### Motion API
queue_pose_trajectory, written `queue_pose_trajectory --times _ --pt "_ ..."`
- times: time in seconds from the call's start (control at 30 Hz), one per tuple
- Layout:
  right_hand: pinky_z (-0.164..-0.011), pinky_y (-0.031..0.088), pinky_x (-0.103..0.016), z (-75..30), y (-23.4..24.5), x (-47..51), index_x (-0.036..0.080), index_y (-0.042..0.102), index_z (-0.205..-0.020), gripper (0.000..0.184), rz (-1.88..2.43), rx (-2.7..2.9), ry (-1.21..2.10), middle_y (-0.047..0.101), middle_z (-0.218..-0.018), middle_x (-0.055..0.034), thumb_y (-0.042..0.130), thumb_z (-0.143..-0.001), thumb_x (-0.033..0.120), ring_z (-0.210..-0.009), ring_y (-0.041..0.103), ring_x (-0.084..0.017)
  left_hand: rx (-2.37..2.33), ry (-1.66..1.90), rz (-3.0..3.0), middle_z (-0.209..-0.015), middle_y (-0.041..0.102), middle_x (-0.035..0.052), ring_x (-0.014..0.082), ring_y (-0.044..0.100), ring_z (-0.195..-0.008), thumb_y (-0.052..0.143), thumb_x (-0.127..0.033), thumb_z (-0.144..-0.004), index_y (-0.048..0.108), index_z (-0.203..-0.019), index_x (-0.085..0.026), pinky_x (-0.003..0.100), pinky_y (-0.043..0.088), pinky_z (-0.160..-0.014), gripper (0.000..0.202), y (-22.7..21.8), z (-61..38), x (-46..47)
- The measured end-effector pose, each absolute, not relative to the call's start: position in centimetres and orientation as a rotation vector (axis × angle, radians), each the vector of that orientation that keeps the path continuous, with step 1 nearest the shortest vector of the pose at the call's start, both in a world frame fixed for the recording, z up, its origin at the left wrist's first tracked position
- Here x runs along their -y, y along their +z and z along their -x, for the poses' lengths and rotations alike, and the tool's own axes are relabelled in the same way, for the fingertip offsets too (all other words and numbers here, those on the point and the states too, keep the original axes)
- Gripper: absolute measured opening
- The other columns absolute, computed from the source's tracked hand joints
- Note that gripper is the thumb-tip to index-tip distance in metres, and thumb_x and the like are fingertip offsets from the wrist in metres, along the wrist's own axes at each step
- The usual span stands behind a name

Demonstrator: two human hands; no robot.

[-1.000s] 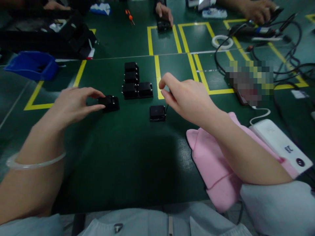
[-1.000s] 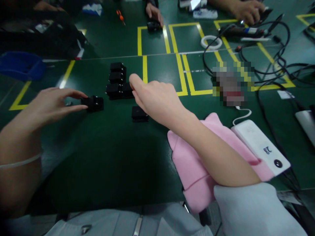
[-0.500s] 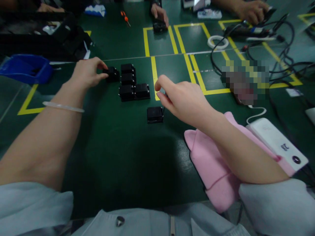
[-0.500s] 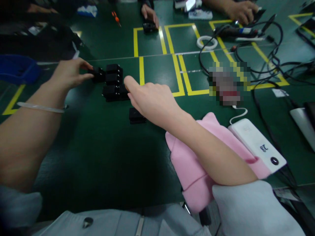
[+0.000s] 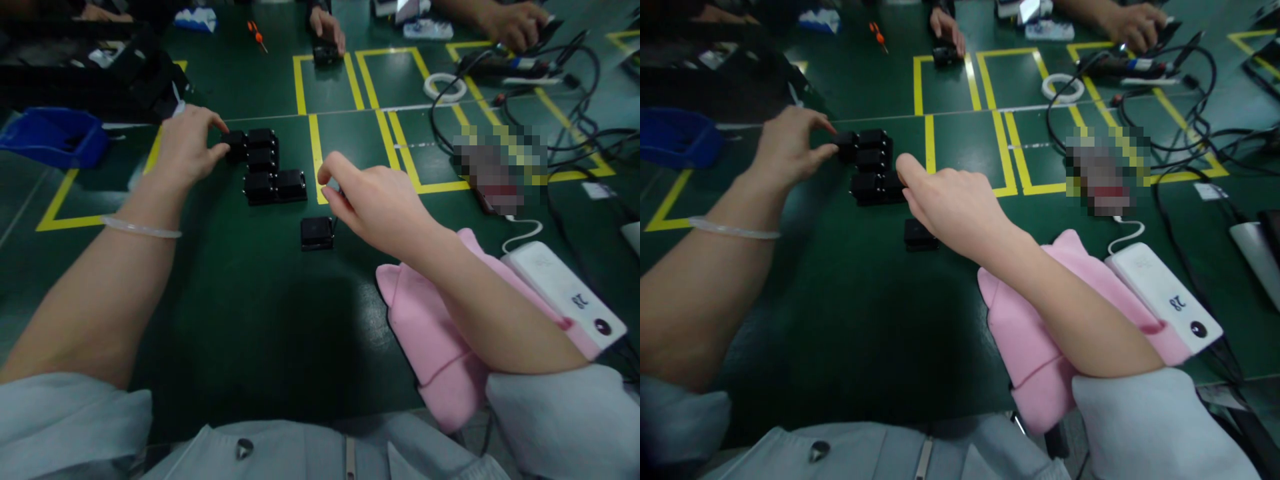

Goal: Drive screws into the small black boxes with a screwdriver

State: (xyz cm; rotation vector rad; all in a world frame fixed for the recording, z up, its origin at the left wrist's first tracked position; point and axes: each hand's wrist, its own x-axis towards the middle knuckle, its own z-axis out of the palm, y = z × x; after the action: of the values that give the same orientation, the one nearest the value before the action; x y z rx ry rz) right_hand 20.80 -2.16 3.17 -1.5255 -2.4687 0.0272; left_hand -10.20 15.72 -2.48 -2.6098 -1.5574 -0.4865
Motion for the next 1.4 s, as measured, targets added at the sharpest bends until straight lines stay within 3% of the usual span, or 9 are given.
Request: queue_pose_trajectory --times 0.2,0.37,0.43,0.57,0.83,0.97,1.1,1.4 --pt "-0.066 0.040 -0.028 -20.8 3.2 2.2 0.019 0.052 -0.118 0.034 1.527 2.463 -0.009 0.066 -0.080 -0.0023 0.030 -0.099 0.035 -0.071 0.063 -0.017 1.312 -0.755 2.964 -0.126 0.060 0.0049 0.0203 0.056 -0.118 0.050 -0.049 -0.096 0.058 -0.116 -0.018 0.036 0.044 -0.103 0.038 -1.2 3.7 -5.1" --pt "-0.064 0.039 -0.028 -20.7 3.2 2.2 0.018 0.053 -0.119 0.034 1.536 2.465 -0.003 0.066 -0.078 -0.0026 0.031 -0.098 0.034 -0.070 0.063 -0.018 1.219 -0.529 3.172 -0.132 0.058 0.0086 0.0275 0.054 -0.122 0.058 -0.053 -0.089 0.050 -0.133 -0.020 0.042 0.043 -0.103 0.056 -3.7 0.5 -0.6" --pt "-0.063 0.039 -0.028 -20.6 3.2 2.3 0.018 0.053 -0.119 0.033 1.537 2.459 0.002 0.066 -0.078 -0.0026 0.032 -0.098 0.034 -0.069 0.063 -0.018 1.217 -0.475 3.158 -0.130 0.059 0.0097 0.0276 0.055 -0.120 0.056 -0.050 -0.091 0.048 -0.135 -0.020 0.043 0.042 -0.102 0.054 -4.6 0.2 -0.2" --pt "-0.063 0.039 -0.028 -20.5 3.1 2.3 0.019 0.053 -0.119 0.033 1.520 2.455 0.007 0.066 -0.078 -0.0023 0.031 -0.098 0.034 -0.069 0.063 -0.018 1.227 -0.449 3.135 -0.126 0.061 0.0102 0.0268 0.057 -0.117 0.051 -0.041 -0.095 0.049 -0.136 -0.020 0.043 0.042 -0.100 0.046 -5.1 0.3 -0.1" --pt "-0.061 0.035 -0.025 -20.5 3.0 2.4 0.019 0.053 -0.119 0.035 1.496 2.460 -0.005 0.065 -0.076 -0.0016 0.029 -0.099 0.036 -0.067 0.062 -0.017 1.205 -0.442 3.148 -0.129 0.060 0.0104 0.0273 0.053 -0.121 0.045 -0.045 -0.097 0.050 -0.136 -0.018 0.044 0.038 -0.105 0.048 -4.4 0.8 -0.1" --pt "-0.063 0.035 -0.026 -20.6 2.9 2.4 0.019 0.053 -0.118 0.038 1.505 2.461 -0.016 0.066 -0.078 -0.0025 0.026 -0.099 0.038 -0.069 0.063 -0.018 1.207 -0.528 3.016 -0.134 0.057 0.0074 0.0268 0.048 -0.127 0.030 -0.043 -0.101 0.055 -0.133 -0.022 0.048 0.027 -0.115 0.045 -3.8 0.3 -1.6" --pt "-0.064 0.035 -0.026 -20.6 2.9 2.5 0.019 0.051 -0.119 0.038 1.521 2.474 -0.018 0.067 -0.080 -0.0034 0.024 -0.099 0.037 -0.071 0.063 -0.018 1.227 -0.479 2.831 -0.131 0.060 0.0044 0.0262 0.045 -0.132 0.028 -0.046 -0.100 0.059 -0.126 -0.029 0.052 0.013 -0.121 0.043 -3.9 -0.3 -3.9" --pt "-0.063 0.036 -0.027 -20.5 3.1 2.5 0.020 0.051 -0.120 0.035 1.526 2.476 -0.012 0.067 -0.081 -0.0043 0.028 -0.098 0.035 -0.070 0.063 -0.019 1.313 -0.387 2.755 -0.133 0.060 0.0067 0.0277 0.051 -0.127 0.030 -0.050 -0.100 0.059 -0.127 -0.025 0.053 0.019 -0.118 0.047 -4.2 1.8 -4.9"
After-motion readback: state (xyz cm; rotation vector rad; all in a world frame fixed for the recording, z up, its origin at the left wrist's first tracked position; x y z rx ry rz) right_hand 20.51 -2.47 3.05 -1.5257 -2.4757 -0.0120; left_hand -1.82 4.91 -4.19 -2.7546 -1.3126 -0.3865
